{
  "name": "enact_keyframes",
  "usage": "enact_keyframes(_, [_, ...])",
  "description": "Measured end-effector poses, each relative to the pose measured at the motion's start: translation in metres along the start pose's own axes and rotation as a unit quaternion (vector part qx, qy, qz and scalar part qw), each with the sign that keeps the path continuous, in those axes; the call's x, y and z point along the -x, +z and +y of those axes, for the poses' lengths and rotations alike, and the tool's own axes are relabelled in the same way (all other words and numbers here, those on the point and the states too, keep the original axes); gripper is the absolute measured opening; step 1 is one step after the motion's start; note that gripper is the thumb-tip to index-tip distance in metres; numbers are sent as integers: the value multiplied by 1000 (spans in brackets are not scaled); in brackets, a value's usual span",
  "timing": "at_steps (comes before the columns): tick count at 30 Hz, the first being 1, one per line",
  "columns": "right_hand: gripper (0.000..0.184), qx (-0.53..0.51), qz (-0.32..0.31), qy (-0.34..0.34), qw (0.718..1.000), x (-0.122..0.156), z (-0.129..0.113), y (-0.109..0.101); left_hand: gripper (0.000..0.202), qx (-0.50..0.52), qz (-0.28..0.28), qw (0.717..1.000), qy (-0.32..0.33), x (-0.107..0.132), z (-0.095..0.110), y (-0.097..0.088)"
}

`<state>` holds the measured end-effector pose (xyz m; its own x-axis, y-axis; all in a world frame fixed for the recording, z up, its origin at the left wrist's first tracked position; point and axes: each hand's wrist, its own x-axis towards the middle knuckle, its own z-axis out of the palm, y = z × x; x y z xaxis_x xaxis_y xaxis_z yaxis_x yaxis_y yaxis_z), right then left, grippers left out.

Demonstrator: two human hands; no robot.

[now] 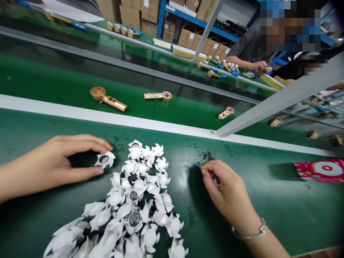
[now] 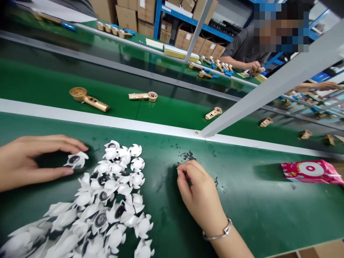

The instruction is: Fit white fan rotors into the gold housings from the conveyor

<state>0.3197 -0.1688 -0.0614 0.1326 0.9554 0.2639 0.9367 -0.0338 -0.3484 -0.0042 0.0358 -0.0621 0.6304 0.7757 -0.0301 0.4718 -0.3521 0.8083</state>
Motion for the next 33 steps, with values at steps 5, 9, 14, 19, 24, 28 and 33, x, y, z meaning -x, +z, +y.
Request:
enact_keyframes(5, [13, -181, -10, -57, 982, -54, -62, -12, 20, -5, -74, 996, 52, -10, 49, -3])
enact_keyframes(9, [11, -237, -3, -163, 958, -87, -104, -18, 20, 57, -85, 991, 85, -20, 91, 7])
enact_keyframes(14, [12, -209, 65, -149, 964, -95, -103, -19, 21, 180, -66, 980, 58, -29, 110, 13])
enact_keyframes(19, [14, -202, 76, -118, 969, -94, -97, -17, 19, 231, -57, 971, 40, -32, 111, 18])
enact_keyframes(24, [14, -180, 85, -111, 974, -97, -99, -11, 14, 140, -9, 984, 111, -31, 105, 21])
enact_keyframes(28, [14, -157, 82, -121, 977, -101, -98, -7, 11, 83, 1, 985, 150, -30, 98, 20])
enact_keyframes(33, [13, -121, 74, -164, 976, -98, -95, -6, 12, 127, -4, 987, 102, -32, 97, 22])
